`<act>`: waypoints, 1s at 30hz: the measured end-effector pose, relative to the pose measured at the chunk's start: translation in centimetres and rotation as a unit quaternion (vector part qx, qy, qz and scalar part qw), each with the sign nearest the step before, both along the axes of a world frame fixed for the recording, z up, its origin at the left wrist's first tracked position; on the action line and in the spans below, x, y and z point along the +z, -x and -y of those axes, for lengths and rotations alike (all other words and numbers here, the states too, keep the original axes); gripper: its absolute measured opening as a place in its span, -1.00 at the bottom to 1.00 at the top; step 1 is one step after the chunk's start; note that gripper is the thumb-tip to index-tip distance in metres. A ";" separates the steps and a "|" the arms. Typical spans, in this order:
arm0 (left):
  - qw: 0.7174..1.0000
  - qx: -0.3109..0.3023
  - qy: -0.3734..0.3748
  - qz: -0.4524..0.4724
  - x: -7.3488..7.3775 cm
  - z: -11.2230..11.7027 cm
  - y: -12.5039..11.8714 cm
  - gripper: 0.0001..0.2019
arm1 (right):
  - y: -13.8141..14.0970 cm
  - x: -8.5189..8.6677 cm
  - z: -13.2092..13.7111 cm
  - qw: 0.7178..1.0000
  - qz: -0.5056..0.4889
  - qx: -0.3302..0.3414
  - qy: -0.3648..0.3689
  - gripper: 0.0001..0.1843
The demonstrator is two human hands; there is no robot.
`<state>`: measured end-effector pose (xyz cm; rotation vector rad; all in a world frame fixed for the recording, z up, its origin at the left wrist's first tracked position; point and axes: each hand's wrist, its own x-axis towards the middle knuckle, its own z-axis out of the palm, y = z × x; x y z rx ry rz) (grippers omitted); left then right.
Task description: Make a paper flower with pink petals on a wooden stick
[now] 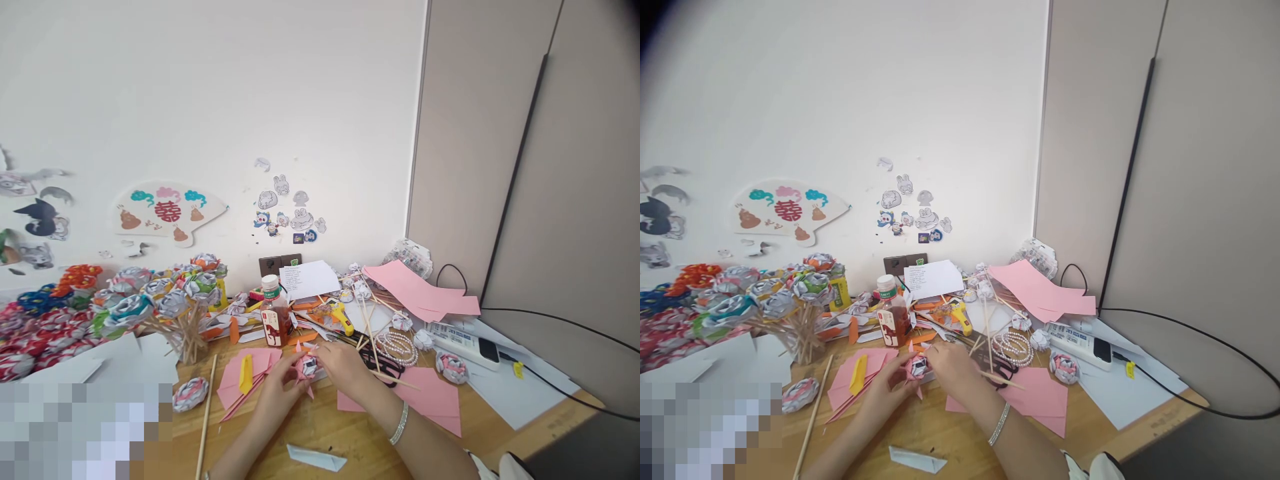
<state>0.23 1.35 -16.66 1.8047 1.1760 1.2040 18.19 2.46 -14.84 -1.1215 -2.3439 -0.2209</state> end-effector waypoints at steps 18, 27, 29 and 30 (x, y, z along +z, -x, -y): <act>1.000 0.004 -0.004 0.008 0.5 0.4 -0.2 -0.55 | 0.5 0.7 0.8 0.998 -0.030 -0.041 0.029 -0.80; 0.996 -0.002 0.038 0.079 0.6 0.5 -0.7 -0.45 | 0.5 0.8 0.9 0.996 -0.044 -0.055 0.053 -0.82; 0.996 -0.003 0.042 0.084 0.6 0.6 -0.7 -0.46 | 0.6 0.9 1.0 0.995 -0.055 -0.051 0.064 -0.81; 0.996 -0.003 0.040 0.081 0.6 0.6 -0.7 -0.47 | 0.6 1.0 1.0 0.994 -0.063 -0.049 0.071 -0.80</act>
